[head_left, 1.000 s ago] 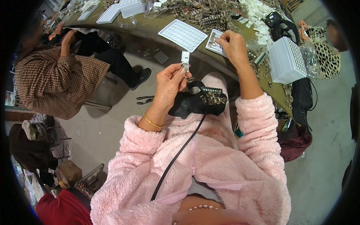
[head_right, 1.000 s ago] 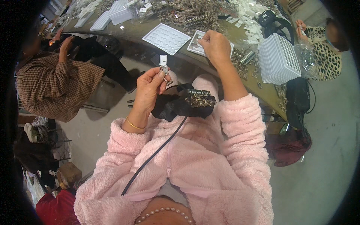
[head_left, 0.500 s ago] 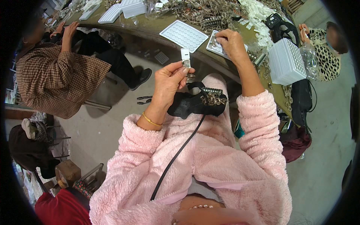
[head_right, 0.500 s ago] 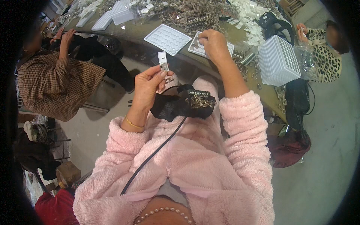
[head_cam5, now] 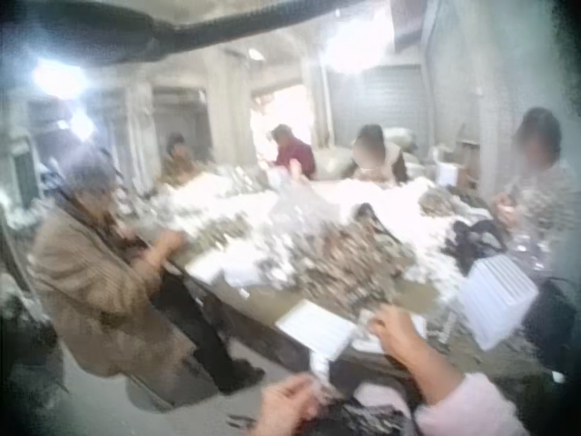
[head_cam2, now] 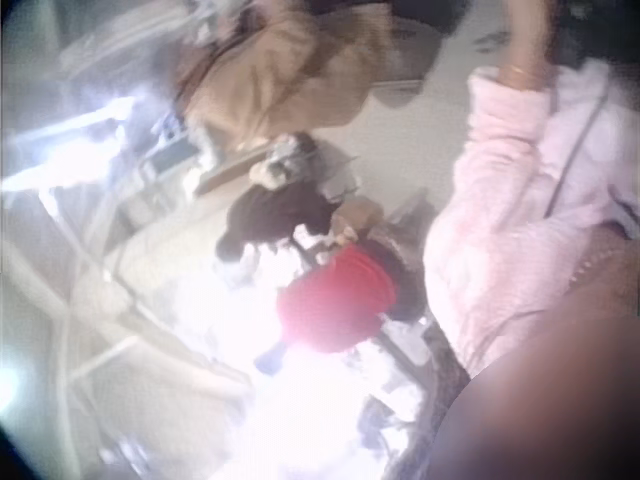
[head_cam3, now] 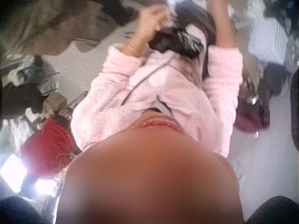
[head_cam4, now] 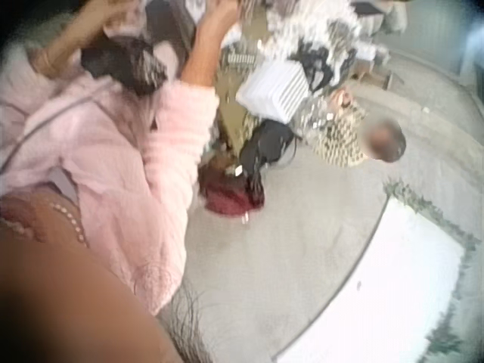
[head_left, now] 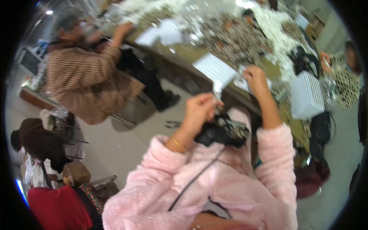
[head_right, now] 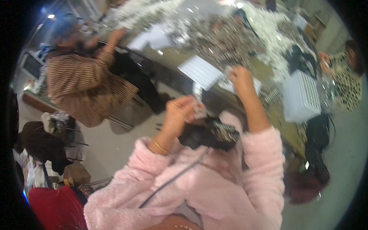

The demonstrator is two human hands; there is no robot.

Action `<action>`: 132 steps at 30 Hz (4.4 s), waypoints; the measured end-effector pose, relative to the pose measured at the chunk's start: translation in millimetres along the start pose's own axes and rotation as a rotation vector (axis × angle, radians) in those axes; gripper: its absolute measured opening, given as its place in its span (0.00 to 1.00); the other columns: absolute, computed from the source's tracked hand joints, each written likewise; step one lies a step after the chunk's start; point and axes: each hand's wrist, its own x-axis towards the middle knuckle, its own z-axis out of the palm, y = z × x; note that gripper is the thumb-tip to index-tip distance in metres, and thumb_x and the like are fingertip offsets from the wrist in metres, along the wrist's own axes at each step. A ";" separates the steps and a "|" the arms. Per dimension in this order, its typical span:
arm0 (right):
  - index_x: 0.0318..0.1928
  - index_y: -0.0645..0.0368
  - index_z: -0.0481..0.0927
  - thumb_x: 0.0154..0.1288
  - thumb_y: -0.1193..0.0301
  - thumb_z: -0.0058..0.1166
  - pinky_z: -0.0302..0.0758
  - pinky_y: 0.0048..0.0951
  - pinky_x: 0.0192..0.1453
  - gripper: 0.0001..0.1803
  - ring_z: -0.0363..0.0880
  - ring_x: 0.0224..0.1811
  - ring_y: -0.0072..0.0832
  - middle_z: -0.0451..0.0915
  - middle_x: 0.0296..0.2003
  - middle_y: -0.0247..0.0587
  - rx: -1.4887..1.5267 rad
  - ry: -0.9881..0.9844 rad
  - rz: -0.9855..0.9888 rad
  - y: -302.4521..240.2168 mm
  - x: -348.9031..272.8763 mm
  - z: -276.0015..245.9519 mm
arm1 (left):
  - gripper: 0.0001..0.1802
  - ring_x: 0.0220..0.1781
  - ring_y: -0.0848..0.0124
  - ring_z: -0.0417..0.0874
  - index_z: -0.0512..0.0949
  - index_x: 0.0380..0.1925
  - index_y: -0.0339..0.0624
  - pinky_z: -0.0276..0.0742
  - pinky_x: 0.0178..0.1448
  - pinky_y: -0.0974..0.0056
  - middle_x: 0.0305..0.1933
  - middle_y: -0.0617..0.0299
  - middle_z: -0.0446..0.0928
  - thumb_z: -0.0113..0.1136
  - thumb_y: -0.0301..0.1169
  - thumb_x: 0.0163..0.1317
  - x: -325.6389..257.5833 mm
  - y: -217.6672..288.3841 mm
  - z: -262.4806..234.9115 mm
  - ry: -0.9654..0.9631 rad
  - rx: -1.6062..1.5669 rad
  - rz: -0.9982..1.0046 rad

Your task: The person assembles small jewelry components by hand, placing beads and metal pieces into white plastic trays. They repeatedly pick up items from the table, fit them into the trays, and occasionally use a lighter to heat a component.

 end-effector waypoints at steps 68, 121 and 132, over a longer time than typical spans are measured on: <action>0.35 0.63 0.82 0.61 0.75 0.62 0.76 0.30 0.41 0.05 0.81 0.37 0.33 0.82 0.35 0.41 0.330 0.144 -0.062 -64.5 -29.1 -22.1 | 0.12 0.21 0.83 0.64 0.80 0.49 0.30 0.61 0.25 0.75 0.29 0.63 0.77 0.61 0.26 0.68 -9.9 21.2 9.8 -0.137 -0.105 0.063; 0.43 0.61 0.86 0.52 0.81 0.64 0.74 0.28 0.46 0.15 0.77 0.41 0.32 0.83 0.41 0.41 0.730 0.293 -0.232 -108.0 -114.2 -18.4 | 0.15 0.48 0.72 0.78 0.80 0.47 0.38 0.73 0.54 0.64 0.42 0.63 0.79 0.61 0.38 0.70 -21.8 -1.3 37.2 -0.412 -0.509 -0.316; 0.40 0.62 0.83 0.48 0.75 0.67 0.76 0.35 0.36 0.15 0.78 0.35 0.40 0.82 0.38 0.40 0.307 0.472 -0.338 -89.3 -141.6 -18.0 | 0.16 0.56 0.70 0.76 0.75 0.54 0.42 0.73 0.61 0.61 0.52 0.63 0.77 0.58 0.35 0.71 -31.6 -21.4 46.4 -0.288 -0.544 -0.614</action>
